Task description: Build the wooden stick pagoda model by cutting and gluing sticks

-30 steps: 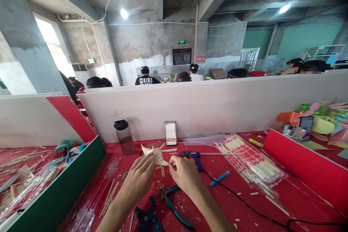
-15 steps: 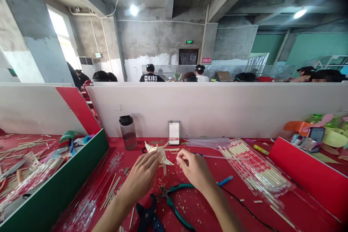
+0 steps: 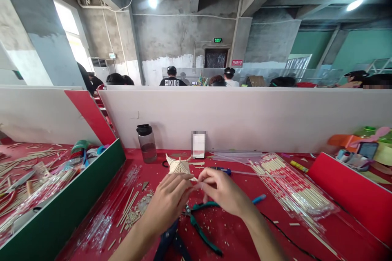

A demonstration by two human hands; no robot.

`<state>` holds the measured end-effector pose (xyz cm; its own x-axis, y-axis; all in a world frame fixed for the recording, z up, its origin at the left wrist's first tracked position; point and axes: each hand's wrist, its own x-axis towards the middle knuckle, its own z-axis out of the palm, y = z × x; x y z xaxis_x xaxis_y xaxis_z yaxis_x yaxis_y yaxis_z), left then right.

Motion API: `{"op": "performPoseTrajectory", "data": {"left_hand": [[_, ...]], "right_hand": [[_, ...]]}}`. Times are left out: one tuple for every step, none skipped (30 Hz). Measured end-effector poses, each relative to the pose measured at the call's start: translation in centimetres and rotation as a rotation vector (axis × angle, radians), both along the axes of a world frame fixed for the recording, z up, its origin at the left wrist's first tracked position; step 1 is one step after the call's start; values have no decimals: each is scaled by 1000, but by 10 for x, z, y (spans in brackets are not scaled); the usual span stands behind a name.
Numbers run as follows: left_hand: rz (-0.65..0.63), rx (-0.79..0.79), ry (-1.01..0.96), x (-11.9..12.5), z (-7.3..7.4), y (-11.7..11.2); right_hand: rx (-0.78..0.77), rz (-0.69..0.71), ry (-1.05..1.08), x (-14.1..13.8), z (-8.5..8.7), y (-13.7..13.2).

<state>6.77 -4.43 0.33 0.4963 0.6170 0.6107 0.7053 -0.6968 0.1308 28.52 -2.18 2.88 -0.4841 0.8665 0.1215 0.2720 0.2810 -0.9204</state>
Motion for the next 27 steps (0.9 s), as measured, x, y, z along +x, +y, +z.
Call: {"op": "performPoseTrajectory", "data": {"left_hand": [[-4,-10,-11,3,-2,-1],[0,-14,-24,5,-5,-2],[7,-13,-34,6,-8,-3],[12,-6,-44,6,-10,-2],[16,1,-55,6,-13,-2],[16,9,-68,5,-14,-1],[16,16,-82,4,-15,-1],[17,17,-95,4,-16,0],[18,16,-105,4,-16,0],[19,17,-113,5,-16,-1],[24,19,-119,5,-16,-1],[31,22,-121,6,-16,-2],[41,30,-119,7,-16,-2],[53,41,-111,7,-16,-3],[63,54,-95,7,-15,-4],[69,68,-70,7,-15,-4],[67,84,-34,7,-15,-4],[64,103,3,7,-15,-5],[64,121,39,7,-14,-5],[69,133,73,7,-13,-5],[83,134,102,6,-11,-5],[106,121,127,6,-9,-5],[136,98,147,5,-6,-5],[172,63,164,3,-3,-5],[213,25,182,0,1,-4],[262,-11,195,-4,5,-2],[314,-54,213,-10,10,0]], "right_hand": [[-14,26,-6,-7,-2,-3],[-25,38,-7,-12,-4,-4],[-35,45,-3,-16,-7,-5],[-49,50,7,-19,-10,-5],[-69,57,21,-20,-12,-4],[-93,70,34,-20,-15,-4],[-117,80,51,-20,-17,-2],[-140,85,71,-20,-20,-1],[-157,87,93,-20,-22,0],[-173,84,114,-20,-24,0],[-187,79,137,-21,-25,1],[-201,72,162,-22,-26,1],[-215,64,188,-24,-27,0],[-229,57,213,-26,-28,0],[-243,51,237,-28,-28,-1],[-257,46,259,-29,-27,-2],[-272,45,276,-31,-26,-4],[-287,47,285,-32,-24,-5],[-303,50,285,-32,-22,-6],[-320,54,278,-32,-19,-7],[-335,55,265,-32,-16,-8],[-347,58,252,-31,-13,-9],[-353,62,241,-30,-10,-10],[-350,69,234,-28,-8,-11],[-339,78,230,-27,-6,-10],[-315,87,224,-24,-5,-10],[-281,90,214,-22,-4,-9]]}}
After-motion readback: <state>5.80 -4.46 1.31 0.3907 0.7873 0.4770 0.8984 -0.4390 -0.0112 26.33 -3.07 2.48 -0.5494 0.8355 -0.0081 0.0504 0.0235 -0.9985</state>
